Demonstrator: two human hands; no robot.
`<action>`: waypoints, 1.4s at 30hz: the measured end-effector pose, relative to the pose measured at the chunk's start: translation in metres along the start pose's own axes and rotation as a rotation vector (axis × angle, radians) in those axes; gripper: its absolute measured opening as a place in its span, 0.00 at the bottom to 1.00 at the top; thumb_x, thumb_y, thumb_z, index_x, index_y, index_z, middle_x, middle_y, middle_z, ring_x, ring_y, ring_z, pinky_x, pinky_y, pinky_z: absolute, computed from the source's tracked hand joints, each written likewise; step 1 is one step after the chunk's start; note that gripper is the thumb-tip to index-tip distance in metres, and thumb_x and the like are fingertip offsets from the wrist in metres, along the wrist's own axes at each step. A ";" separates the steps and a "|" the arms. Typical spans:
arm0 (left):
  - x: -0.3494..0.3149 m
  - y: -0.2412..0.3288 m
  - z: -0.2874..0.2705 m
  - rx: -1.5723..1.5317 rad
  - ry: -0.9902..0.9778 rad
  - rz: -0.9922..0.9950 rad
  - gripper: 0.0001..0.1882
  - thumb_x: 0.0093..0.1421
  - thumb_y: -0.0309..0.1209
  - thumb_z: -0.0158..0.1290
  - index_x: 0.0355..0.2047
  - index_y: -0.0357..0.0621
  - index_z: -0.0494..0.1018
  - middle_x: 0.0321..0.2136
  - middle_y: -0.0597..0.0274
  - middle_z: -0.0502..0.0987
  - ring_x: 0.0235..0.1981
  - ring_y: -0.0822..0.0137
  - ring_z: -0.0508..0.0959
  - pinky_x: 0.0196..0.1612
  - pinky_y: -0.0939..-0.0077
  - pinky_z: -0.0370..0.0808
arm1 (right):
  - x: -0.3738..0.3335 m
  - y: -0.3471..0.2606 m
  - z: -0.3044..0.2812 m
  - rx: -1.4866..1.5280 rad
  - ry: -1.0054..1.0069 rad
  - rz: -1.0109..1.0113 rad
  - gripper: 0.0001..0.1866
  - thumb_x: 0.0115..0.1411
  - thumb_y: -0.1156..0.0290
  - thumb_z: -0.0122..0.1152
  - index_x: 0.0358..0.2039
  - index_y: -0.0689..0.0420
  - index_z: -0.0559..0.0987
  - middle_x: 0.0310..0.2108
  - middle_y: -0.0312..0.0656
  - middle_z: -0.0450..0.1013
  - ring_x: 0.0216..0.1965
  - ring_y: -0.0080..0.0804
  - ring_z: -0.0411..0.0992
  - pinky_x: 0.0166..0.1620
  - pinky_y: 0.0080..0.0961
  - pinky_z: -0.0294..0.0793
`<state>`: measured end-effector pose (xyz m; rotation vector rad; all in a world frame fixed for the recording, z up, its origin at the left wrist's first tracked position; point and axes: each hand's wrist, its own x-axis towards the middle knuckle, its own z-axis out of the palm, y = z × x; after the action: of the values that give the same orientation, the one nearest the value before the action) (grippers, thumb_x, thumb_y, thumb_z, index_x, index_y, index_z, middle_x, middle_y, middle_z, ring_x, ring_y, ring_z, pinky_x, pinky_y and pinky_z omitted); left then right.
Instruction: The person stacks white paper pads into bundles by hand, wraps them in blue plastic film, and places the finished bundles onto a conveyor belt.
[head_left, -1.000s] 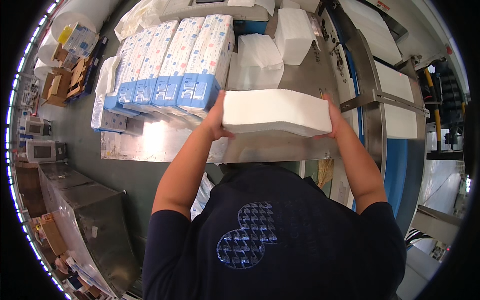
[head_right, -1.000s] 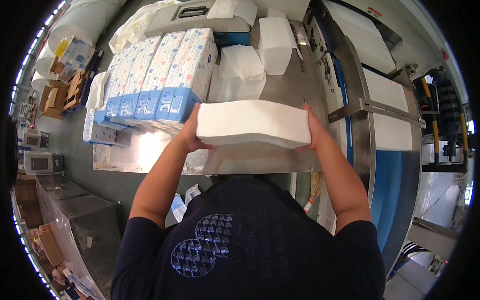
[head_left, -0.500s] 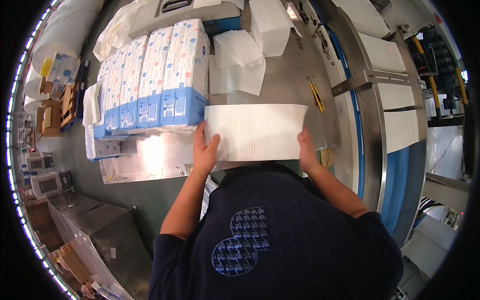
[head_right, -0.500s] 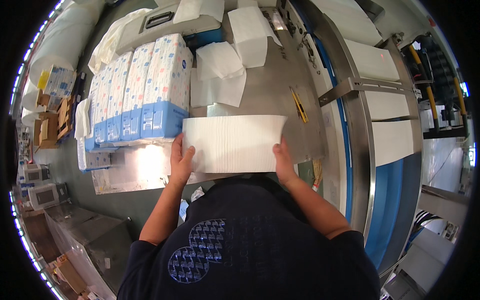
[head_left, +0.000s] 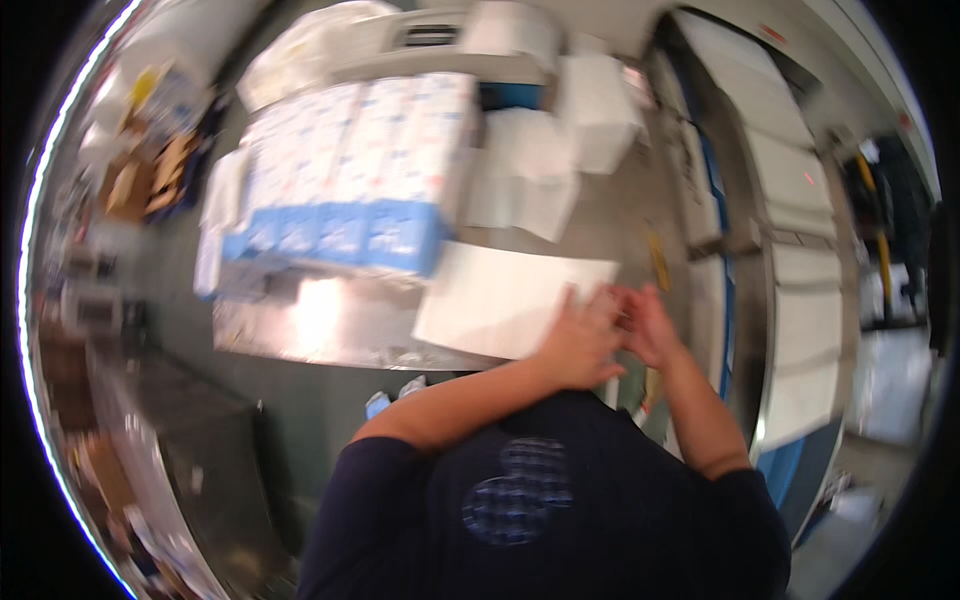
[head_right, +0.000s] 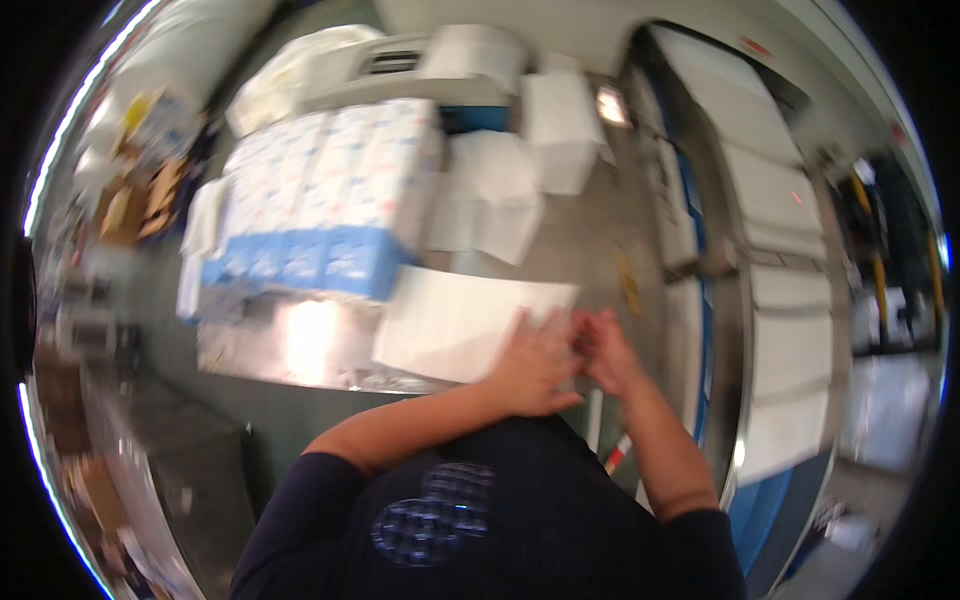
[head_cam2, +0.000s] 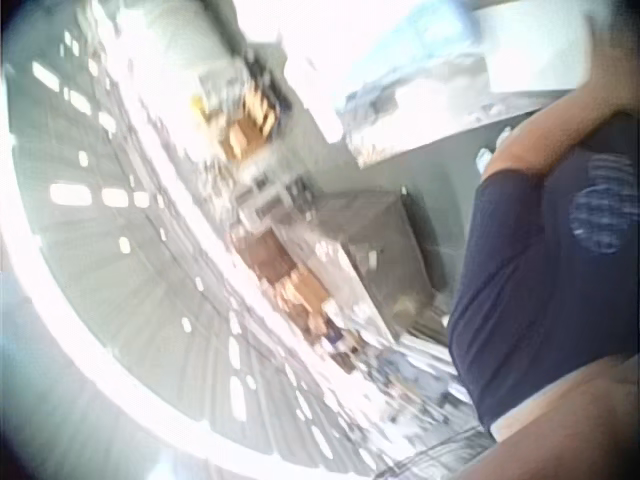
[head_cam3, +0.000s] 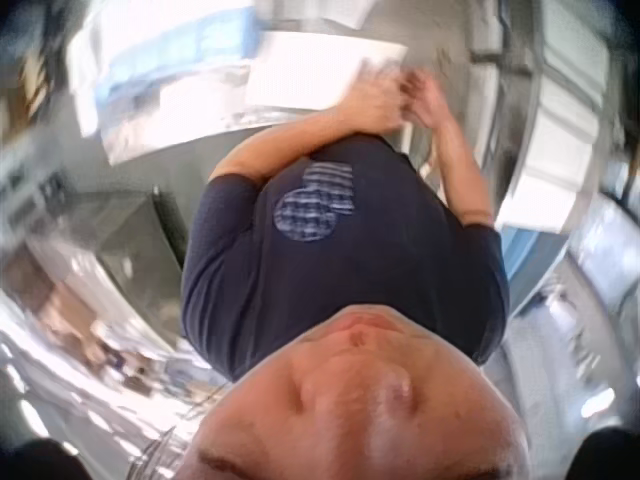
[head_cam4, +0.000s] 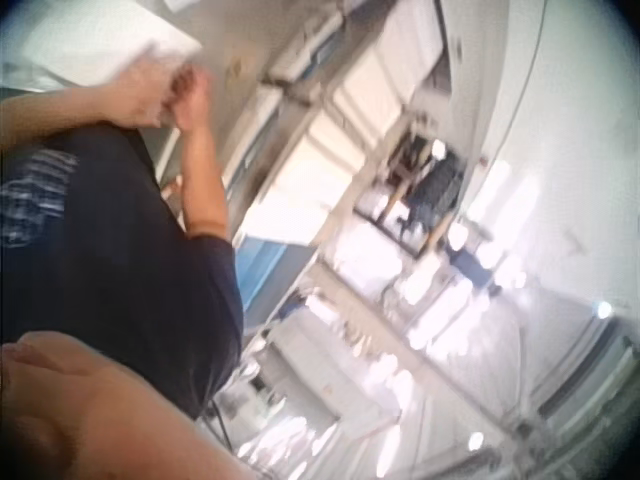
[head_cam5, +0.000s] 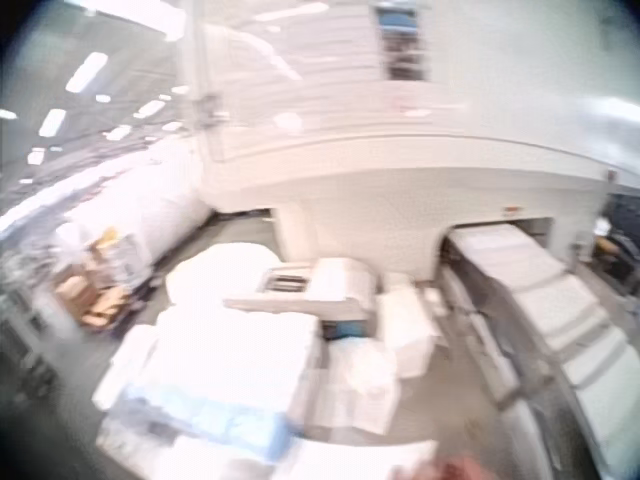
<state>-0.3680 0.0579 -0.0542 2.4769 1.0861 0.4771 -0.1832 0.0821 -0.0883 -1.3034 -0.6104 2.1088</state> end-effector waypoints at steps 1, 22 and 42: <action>0.006 0.007 0.002 0.019 -0.086 -0.015 0.28 0.45 0.53 0.52 0.42 0.49 0.73 0.58 0.48 0.52 0.61 0.46 0.48 0.55 0.35 0.44 | 0.001 -0.009 -0.011 0.017 -0.093 0.029 0.30 0.59 0.40 0.33 0.49 0.48 0.68 0.49 0.34 0.65 0.48 0.32 0.63 0.44 0.36 0.65; -0.010 0.011 0.018 0.154 0.030 -0.193 0.23 0.46 0.49 0.53 0.41 0.54 0.72 0.58 0.53 0.55 0.60 0.52 0.51 0.58 0.47 0.46 | 0.185 -0.180 -0.032 0.231 0.442 -0.200 0.16 0.51 0.74 0.46 0.41 0.47 0.73 0.28 0.29 0.68 0.29 0.22 0.65 0.29 0.16 0.61; -0.012 0.009 0.015 0.141 -0.014 -0.195 0.23 0.47 0.48 0.52 0.42 0.54 0.71 0.59 0.53 0.54 0.61 0.52 0.49 0.59 0.47 0.45 | 0.189 -0.263 0.047 -0.850 0.651 -0.628 0.39 0.38 0.61 0.68 0.49 0.65 0.64 0.45 0.52 0.66 0.44 0.41 0.69 0.46 0.28 0.68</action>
<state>-0.3628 0.0402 -0.0647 2.4543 1.3826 0.3347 -0.2307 0.3989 -0.0202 -1.7837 -1.4454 0.8251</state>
